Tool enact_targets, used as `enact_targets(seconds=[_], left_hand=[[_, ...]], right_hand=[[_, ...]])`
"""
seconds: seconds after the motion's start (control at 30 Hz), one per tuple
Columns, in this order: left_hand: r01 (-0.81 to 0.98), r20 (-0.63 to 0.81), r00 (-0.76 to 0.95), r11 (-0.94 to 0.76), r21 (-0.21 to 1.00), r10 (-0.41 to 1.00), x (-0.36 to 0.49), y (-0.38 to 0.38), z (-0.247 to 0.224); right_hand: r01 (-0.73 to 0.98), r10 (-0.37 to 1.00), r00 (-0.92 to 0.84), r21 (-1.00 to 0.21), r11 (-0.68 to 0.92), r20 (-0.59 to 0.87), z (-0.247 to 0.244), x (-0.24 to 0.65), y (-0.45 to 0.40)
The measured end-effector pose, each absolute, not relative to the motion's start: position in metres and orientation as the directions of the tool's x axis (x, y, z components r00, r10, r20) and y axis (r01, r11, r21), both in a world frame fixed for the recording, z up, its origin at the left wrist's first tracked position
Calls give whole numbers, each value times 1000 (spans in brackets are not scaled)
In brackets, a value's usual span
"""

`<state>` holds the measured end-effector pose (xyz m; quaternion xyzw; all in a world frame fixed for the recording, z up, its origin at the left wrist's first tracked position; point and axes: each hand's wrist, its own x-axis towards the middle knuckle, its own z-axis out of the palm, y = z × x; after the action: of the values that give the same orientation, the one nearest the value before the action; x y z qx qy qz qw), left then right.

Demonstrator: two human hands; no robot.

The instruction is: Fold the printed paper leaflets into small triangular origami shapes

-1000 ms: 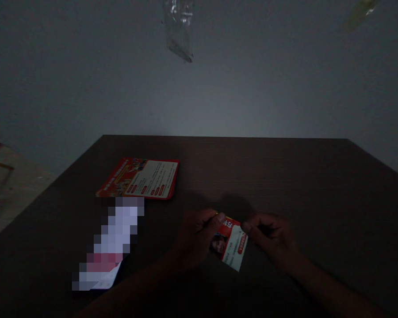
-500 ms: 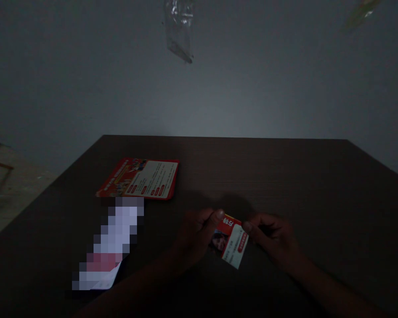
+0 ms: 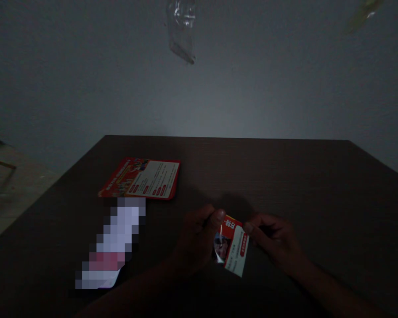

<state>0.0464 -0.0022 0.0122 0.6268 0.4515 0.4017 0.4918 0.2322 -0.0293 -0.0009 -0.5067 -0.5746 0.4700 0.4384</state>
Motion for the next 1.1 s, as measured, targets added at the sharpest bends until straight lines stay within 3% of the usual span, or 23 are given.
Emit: enact_targets(seconds=[0.23, 0.53, 0.83, 1.1], left_hand=[[195, -58, 344, -11, 981, 937, 44, 9, 4], [102, -1, 402, -43, 994, 916, 44, 1, 14], [85, -119, 417, 92, 992, 901, 40, 13, 4], [16, -126, 452, 133, 991, 883, 41, 7, 6]], right_hand=[[145, 997, -55, -988, 56, 49, -4, 236, -28], [94, 995, -102, -996, -7, -16, -3, 234, -26], [113, 996, -85, -994, -14, -24, -5, 238, -25], [118, 990, -141, -993, -8, -25, -6, 237, -26]])
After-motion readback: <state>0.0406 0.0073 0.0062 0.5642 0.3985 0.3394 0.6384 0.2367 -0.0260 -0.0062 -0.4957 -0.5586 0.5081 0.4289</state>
